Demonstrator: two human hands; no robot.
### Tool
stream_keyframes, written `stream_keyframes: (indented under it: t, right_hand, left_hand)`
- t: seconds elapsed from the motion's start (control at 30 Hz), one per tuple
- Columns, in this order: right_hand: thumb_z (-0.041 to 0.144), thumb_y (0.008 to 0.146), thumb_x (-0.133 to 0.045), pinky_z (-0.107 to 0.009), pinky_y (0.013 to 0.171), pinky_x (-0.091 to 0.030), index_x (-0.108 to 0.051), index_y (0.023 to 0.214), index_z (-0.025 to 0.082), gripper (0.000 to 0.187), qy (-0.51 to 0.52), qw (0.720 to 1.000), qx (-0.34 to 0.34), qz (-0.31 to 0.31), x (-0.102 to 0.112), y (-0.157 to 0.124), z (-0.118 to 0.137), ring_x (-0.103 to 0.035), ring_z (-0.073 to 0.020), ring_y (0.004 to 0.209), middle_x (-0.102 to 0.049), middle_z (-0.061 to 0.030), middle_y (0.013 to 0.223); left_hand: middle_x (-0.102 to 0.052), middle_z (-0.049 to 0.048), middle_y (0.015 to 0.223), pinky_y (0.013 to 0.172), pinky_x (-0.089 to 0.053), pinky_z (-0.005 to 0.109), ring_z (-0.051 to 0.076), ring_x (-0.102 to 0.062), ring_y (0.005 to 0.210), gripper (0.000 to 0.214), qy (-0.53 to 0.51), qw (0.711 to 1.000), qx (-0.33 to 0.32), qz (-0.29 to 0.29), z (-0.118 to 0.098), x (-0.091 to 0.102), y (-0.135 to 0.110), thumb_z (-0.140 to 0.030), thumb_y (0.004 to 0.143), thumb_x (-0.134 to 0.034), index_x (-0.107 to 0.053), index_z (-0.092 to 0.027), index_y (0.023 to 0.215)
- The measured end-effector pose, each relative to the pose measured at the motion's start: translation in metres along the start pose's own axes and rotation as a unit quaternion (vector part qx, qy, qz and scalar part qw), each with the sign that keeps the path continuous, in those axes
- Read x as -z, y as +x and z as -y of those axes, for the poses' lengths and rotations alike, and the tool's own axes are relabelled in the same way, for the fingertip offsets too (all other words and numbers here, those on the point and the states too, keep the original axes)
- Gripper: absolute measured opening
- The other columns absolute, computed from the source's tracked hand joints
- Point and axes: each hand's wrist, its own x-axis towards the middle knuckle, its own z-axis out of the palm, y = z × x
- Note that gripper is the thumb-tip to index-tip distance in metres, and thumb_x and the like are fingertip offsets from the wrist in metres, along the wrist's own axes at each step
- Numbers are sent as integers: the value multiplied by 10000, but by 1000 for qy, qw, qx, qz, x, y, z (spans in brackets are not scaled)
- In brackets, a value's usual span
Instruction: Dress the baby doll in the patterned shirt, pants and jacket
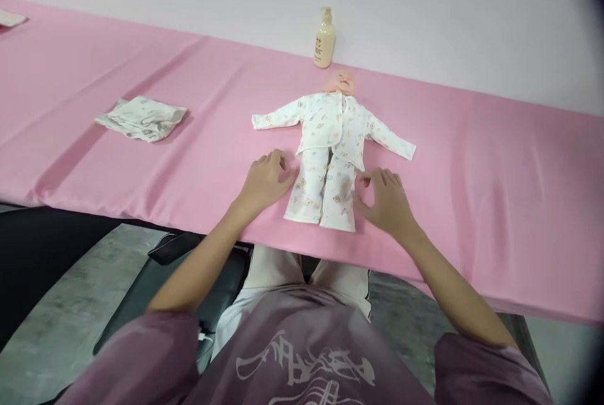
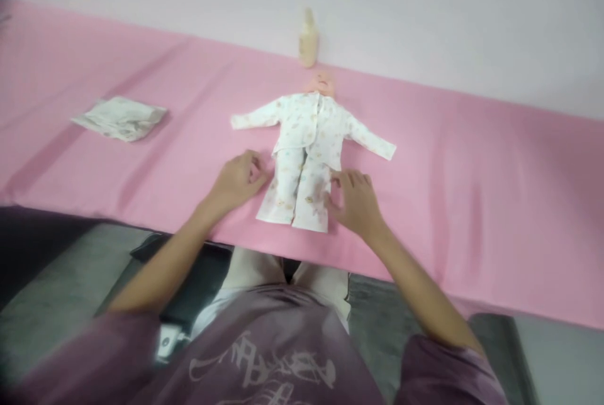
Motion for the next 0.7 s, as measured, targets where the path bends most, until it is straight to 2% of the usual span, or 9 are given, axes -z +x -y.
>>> stream_keyframes:
  t: [0.13, 0.23, 0.33, 0.4, 0.5, 0.63, 0.7]
  right_hand:
    - [422, 1128, -699, -523, 999, -544, -684, 1227, 283, 171, 14, 998, 53, 20, -9, -41, 67, -717, -364, 1178, -792, -129, 1248]
    - [368, 1115, -749, -532, 1013, -541, -713, 1251, 283, 164, -3, 999, 34, 2, -29, -56, 92, -707, -378, 1209, -794, -140, 1306]
    - [309, 1082, -767, -555, 1002, -531, -738, 1243, 280, 166, -19, 999, -10, -26, -47, -58, 98, -689, -402, 1200, -802, -151, 1307]
    - [315, 1085, -756, -563, 1002, -525, -750, 1216, 281, 135, -22, 999, -26, -39, -54, -57, 99, -678, -409, 1206, -806, -153, 1286]
    - [343, 1100, -746, -565, 995, -519, -760, 1163, 290, 83, -28, 998, -27, -54, -59, -56, 100, -677, -405, 1188, -814, -146, 1246]
    - [276, 1092, -724, -565, 995, -522, -765, 1105, 302, 51, -46, 996, -28, -65, -59, -59, 104, -702, -395, 1160, -824, -131, 1197]
    - [255, 1092, -711, -567, 1011, -524, -766, 1104, 297, 71, -51, 996, -27, -70, -59, -61, 104, -714, -391, 1162, -829, -129, 1187]
  left_hand:
    - [-795, 118, 1197, 956, -518, 525, 366, -722, 1043, 306, -31, 998, 22, -48, -31, -9, -50, -520, 1153, -746, -669, -236, 1239]
    - [-767, 133, 1358, 1089, -475, 574, 381, -709, 1177, 419, -51, 998, 7, -45, -46, -25, -77, -532, 1134, -786, -622, -235, 1379]
    - [-729, 147, 1469, 1162, -427, 593, 403, -673, 1287, 557, -61, 997, -29, -22, -47, -30, -94, -502, 1076, -849, -566, -237, 1475]
    - [-737, 142, 1429, 1159, -422, 590, 409, -659, 1294, 548, -57, 997, -37, -20, -42, -28, -101, -472, 1047, -863, -581, -239, 1455]
    - [-759, 117, 1342, 1166, -421, 590, 409, -652, 1285, 476, -48, 998, -43, -12, -35, -24, -105, -387, 998, -868, -627, -251, 1386]
    - [-775, 105, 1328, 1154, -422, 593, 429, -633, 1312, 521, -46, 998, -46, -8, -32, -24, -106, -235, 878, -890, -659, -267, 1344]
    - [-779, 106, 1296, 1114, -424, 583, 423, -641, 1280, 483, -40, 998, -47, -6, -33, -26, -106, -212, 896, -877, -671, -265, 1330]
